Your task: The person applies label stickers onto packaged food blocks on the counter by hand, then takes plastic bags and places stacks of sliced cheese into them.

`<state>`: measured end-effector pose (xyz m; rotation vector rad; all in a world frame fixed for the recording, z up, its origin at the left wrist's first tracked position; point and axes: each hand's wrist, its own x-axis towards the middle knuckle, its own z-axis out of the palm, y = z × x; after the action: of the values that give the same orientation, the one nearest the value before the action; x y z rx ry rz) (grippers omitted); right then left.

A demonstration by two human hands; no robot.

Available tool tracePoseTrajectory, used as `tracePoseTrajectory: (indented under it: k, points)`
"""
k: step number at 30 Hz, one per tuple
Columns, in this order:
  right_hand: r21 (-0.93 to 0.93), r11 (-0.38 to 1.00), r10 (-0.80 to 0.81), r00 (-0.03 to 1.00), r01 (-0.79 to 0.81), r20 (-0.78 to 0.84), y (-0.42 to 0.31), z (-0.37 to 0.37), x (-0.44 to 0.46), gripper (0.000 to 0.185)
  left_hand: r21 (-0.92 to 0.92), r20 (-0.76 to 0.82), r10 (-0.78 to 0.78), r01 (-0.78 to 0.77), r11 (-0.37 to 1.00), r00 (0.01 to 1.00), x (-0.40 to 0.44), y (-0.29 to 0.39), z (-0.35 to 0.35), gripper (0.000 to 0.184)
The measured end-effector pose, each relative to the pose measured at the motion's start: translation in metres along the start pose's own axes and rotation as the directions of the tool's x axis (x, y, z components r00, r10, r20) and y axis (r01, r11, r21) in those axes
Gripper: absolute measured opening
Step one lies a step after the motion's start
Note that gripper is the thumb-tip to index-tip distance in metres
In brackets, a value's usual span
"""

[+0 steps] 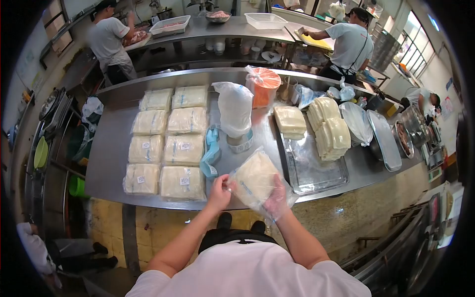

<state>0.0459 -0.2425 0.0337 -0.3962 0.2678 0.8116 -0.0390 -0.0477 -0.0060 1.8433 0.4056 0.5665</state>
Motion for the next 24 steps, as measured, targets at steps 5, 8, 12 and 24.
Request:
tracePoseTrajectory:
  k: [5, 8, 12, 24]
  points:
    - [0.02, 0.998, -0.057, 0.997, 0.056, 0.043, 0.003, 0.019, -0.017, 0.077, -0.391, 0.633, -0.433, 0.748, 0.536, 0.641, 0.014, 0.006, -0.021, 0.033]
    - [-0.057, 0.982, -0.183, 0.983, 0.182, -0.007, 0.004, 0.037, -0.022, 0.072, -0.497, 0.632, -0.441, 0.77, 0.399, 0.637, 0.007, -0.019, -0.021, 0.027]
    - [-0.453, 0.811, -0.415, 0.91, 0.371, 0.003, -0.005, 0.051, -0.011, 0.068, -0.491, 0.573, -0.571, 0.804, 0.336, 0.588, -0.003, -0.058, -0.041, 0.029]
    - [-0.401, -0.911, -0.125, 0.865, 0.093, 0.486, 0.079, -0.075, -0.004, 0.07, 0.207, 0.455, -0.046, -0.056, 0.977, 0.889, -0.026, -0.029, -0.037, 0.049]
